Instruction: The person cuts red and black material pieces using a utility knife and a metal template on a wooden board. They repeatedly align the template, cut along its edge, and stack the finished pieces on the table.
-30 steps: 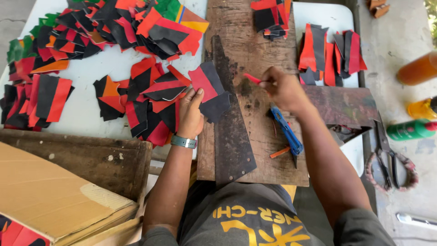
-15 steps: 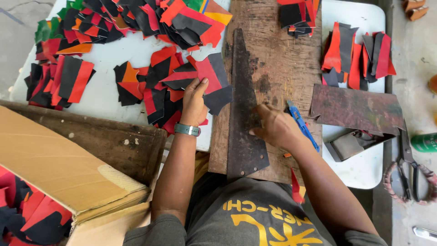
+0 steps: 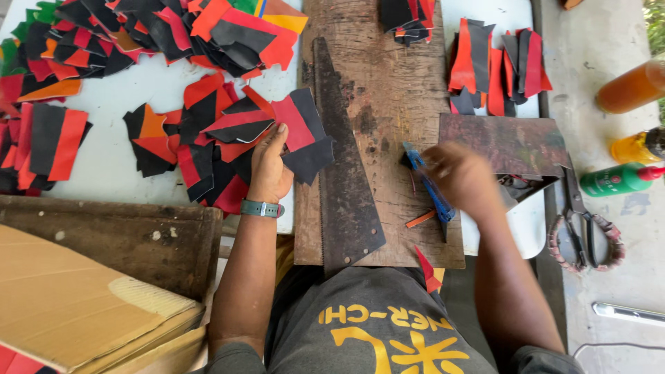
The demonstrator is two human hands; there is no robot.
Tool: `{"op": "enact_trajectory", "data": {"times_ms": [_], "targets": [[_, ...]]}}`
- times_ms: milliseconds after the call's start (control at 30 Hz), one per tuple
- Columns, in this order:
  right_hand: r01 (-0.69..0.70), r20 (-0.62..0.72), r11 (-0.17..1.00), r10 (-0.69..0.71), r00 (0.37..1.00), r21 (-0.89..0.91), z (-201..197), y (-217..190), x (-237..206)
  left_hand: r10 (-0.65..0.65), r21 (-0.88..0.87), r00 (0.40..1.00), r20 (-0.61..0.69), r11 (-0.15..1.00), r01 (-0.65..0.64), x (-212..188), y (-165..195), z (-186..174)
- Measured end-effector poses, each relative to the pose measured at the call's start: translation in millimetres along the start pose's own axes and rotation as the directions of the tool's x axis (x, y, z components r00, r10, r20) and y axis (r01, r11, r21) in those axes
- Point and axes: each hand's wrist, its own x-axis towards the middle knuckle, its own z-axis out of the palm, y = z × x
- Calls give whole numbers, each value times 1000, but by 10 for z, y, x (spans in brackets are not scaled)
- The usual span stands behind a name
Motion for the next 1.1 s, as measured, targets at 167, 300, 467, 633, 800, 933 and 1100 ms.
{"op": "enact_trajectory", "data": {"times_ms": [167, 300, 467, 633, 800, 933, 1100], "targets": [[-184, -3, 881, 203, 979, -436, -565, 776, 440, -174, 6, 984, 47, 985, 174, 27, -213, 221], [-333, 140, 804, 450, 882, -492, -533, 1030, 615, -263, -8, 965, 25, 965, 263, 72, -322, 425], [-237, 83, 948, 259, 962, -213, -797, 1260, 541, -350, -32, 932, 98, 935, 354, 58, -307, 569], [-23, -20, 942, 32, 999, 334, -1211, 1039, 407, -332, 79, 923, 197, 943, 323, 81, -373, 670], [49, 147, 956, -95, 985, 290, -911, 292, 599, -331, 176, 899, 288, 941, 290, 86, -561, 836], [-61, 236, 965, 0, 972, 254, -667, -78, 742, -347, 218, 884, 314, 932, 289, 79, -604, 928], [-61, 217, 972, 11, 976, 227, -662, -142, 751, -323, 244, 889, 324, 937, 251, 35, -560, 932]]}}
